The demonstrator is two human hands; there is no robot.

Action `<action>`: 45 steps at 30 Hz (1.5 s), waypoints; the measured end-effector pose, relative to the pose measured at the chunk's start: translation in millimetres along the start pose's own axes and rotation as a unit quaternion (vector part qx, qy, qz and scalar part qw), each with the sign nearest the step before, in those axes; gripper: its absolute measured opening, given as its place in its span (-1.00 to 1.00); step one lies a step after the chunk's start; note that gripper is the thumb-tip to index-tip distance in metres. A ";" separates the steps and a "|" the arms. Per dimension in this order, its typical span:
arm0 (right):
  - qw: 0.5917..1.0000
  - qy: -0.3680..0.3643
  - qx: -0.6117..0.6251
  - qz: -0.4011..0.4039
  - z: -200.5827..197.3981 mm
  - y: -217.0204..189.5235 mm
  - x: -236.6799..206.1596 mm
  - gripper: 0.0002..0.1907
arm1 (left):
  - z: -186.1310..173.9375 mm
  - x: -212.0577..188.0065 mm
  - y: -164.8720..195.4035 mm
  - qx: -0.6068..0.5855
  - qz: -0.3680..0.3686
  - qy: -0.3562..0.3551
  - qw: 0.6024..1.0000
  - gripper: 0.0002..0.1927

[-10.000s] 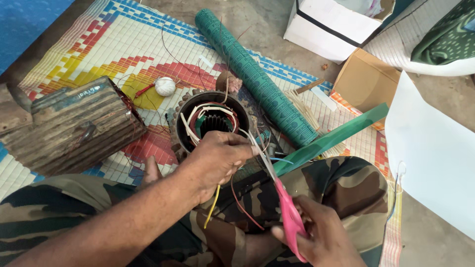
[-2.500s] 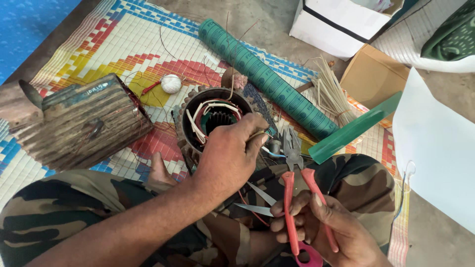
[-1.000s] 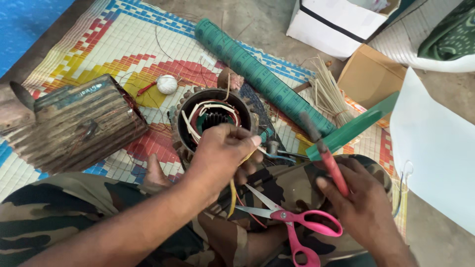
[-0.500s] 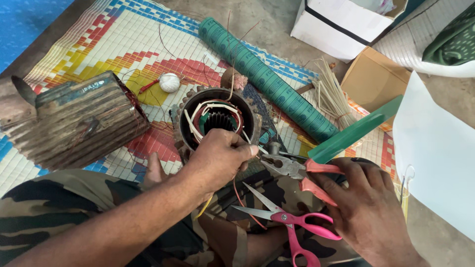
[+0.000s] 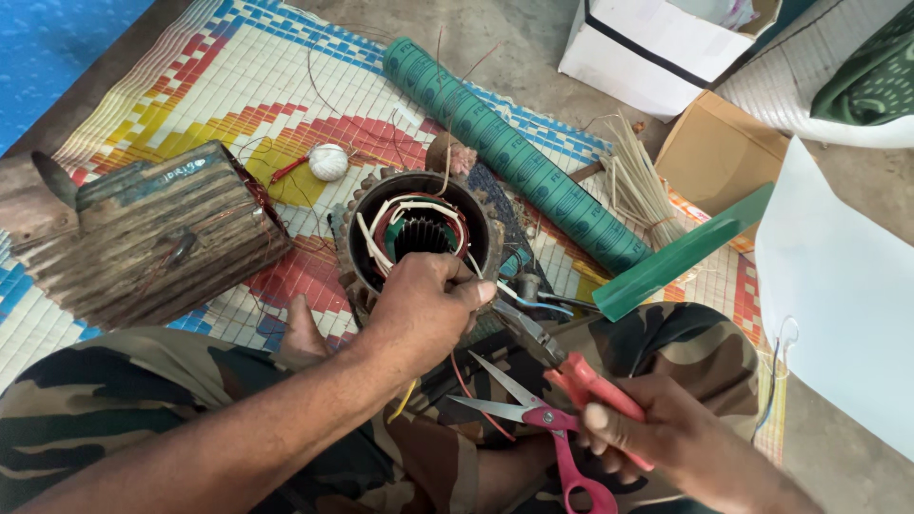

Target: The person sits on the floor working on an electric motor stator. They cut and strip wire insulation with scissors and pliers, scrape wire ends, and insert thin wooden wedges into the stator slots, handling the winding wires by hand.

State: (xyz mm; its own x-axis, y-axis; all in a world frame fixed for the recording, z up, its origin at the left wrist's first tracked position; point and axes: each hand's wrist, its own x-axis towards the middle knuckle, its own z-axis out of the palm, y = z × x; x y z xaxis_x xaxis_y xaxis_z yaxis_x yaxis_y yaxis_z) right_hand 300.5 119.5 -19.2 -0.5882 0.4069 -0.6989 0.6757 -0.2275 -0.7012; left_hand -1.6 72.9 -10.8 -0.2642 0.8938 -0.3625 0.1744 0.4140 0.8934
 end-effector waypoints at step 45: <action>0.820 0.282 0.304 -0.394 -139.5 -61.1 97.2 -0.47 | -33.2 -8.6 22.2 0.135 0.242 0.139 0.951 -0.61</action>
State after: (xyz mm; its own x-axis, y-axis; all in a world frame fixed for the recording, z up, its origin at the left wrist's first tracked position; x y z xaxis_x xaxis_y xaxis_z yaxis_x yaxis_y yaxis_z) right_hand 264.1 296.4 -24.6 -0.3208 0.9452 0.0613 -0.2632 -0.0268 -0.9644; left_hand -27.0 68.7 21.0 -0.3255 0.9258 0.1922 0.5666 0.0282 0.8235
